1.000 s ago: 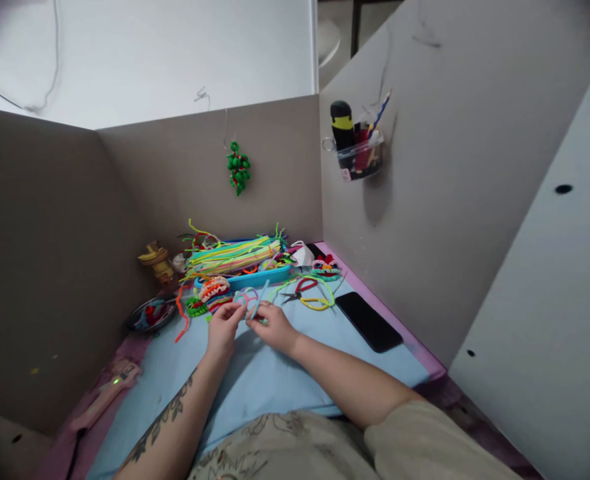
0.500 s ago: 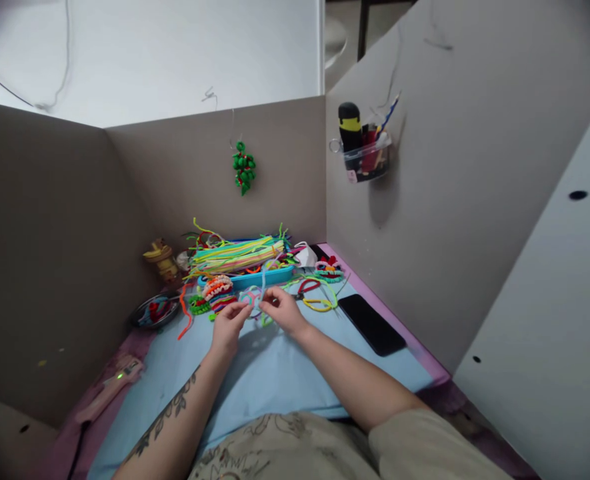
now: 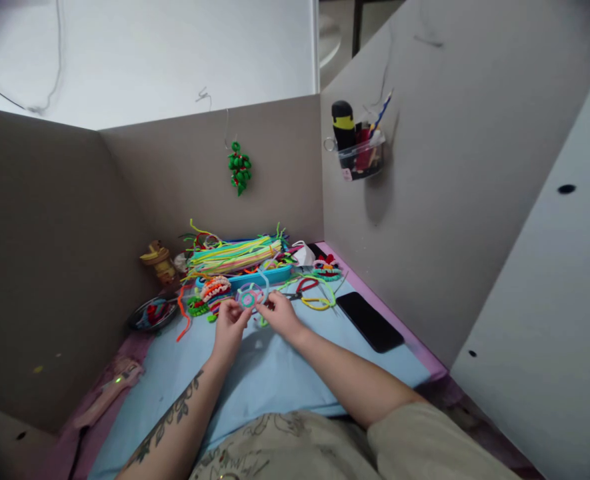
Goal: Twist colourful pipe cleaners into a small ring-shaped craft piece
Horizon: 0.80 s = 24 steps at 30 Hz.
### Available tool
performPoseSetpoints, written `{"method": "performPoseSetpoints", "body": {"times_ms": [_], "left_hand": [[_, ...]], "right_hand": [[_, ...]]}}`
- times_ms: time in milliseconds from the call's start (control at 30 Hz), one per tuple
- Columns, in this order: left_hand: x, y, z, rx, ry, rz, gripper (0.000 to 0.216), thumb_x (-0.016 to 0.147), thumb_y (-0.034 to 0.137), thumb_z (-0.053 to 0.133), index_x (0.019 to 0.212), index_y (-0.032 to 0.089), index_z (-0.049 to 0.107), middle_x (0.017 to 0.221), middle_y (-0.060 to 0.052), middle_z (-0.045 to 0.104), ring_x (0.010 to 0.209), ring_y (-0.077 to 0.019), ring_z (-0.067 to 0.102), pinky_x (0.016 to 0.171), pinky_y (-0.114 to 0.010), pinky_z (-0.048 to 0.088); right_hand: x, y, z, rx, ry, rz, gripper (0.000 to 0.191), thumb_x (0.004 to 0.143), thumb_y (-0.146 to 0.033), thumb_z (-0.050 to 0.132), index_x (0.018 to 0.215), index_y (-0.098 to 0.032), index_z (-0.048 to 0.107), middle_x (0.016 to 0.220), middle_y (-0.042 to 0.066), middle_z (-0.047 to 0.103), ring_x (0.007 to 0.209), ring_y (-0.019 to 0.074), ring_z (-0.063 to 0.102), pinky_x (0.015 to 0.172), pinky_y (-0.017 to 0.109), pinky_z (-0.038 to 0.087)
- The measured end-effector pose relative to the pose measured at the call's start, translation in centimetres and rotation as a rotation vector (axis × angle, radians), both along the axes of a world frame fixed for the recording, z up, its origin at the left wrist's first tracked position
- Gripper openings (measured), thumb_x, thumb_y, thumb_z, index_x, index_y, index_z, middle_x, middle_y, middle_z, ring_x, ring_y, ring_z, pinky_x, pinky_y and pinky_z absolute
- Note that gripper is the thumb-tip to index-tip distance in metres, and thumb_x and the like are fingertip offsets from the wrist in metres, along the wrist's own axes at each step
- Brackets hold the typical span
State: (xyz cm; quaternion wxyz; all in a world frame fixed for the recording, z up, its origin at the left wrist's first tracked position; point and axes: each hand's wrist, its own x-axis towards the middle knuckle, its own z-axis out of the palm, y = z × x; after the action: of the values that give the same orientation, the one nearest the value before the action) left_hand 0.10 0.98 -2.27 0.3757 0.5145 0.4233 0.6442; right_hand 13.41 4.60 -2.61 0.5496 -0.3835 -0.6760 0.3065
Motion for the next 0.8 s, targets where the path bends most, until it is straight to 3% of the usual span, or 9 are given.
{"method": "performPoseSetpoints", "body": {"times_ms": [167,433,667,800], "left_hand": [[-0.1,0.3,-0.2,-0.043,-0.033,0.050,0.039,0.068,0.035,0.066,0.089,0.022,0.035,0.057,0.009,0.047,0.044,-0.0061,0.045,0.044,-0.017,0.035],[-0.3,0.0,0.3,-0.105,-0.021,0.054,0.042,0.067,0.039,0.067,0.090,0.022,0.035,0.048,0.013,0.037,0.032,-0.0021,0.028,0.034,-0.014,0.019],[-0.3,0.1,0.3,-0.160,-0.022,-0.007,0.045,0.064,0.040,0.069,0.090,0.021,0.037,0.048,0.013,0.038,0.031,-0.0012,0.025,0.034,-0.014,0.015],[-0.2,0.1,0.3,-0.179,-0.018,-0.084,0.045,0.063,0.038,0.069,0.089,0.021,0.036,0.051,0.011,0.046,0.034,-0.0020,0.033,0.037,-0.014,0.021]], "right_hand": [[-0.2,-0.5,0.2,0.060,-0.048,-0.002,0.018,0.073,-0.027,0.059,0.059,-0.017,0.055,0.065,-0.001,0.046,0.063,0.0127,0.045,0.058,0.024,0.035],[-0.2,-1.1,0.5,0.105,-0.031,0.042,0.020,0.074,-0.026,0.059,0.058,-0.018,0.050,0.063,-0.002,0.041,0.060,0.0109,0.042,0.055,0.023,0.033],[0.5,0.0,0.8,0.015,0.104,0.073,0.024,0.073,-0.027,0.059,0.056,-0.018,0.045,0.063,-0.003,0.042,0.059,0.0105,0.041,0.057,0.023,0.034],[0.8,0.5,0.9,0.015,0.113,0.064,0.025,0.070,-0.027,0.061,0.054,-0.018,0.044,0.065,-0.003,0.040,0.061,0.0109,0.041,0.057,0.023,0.033]]}}
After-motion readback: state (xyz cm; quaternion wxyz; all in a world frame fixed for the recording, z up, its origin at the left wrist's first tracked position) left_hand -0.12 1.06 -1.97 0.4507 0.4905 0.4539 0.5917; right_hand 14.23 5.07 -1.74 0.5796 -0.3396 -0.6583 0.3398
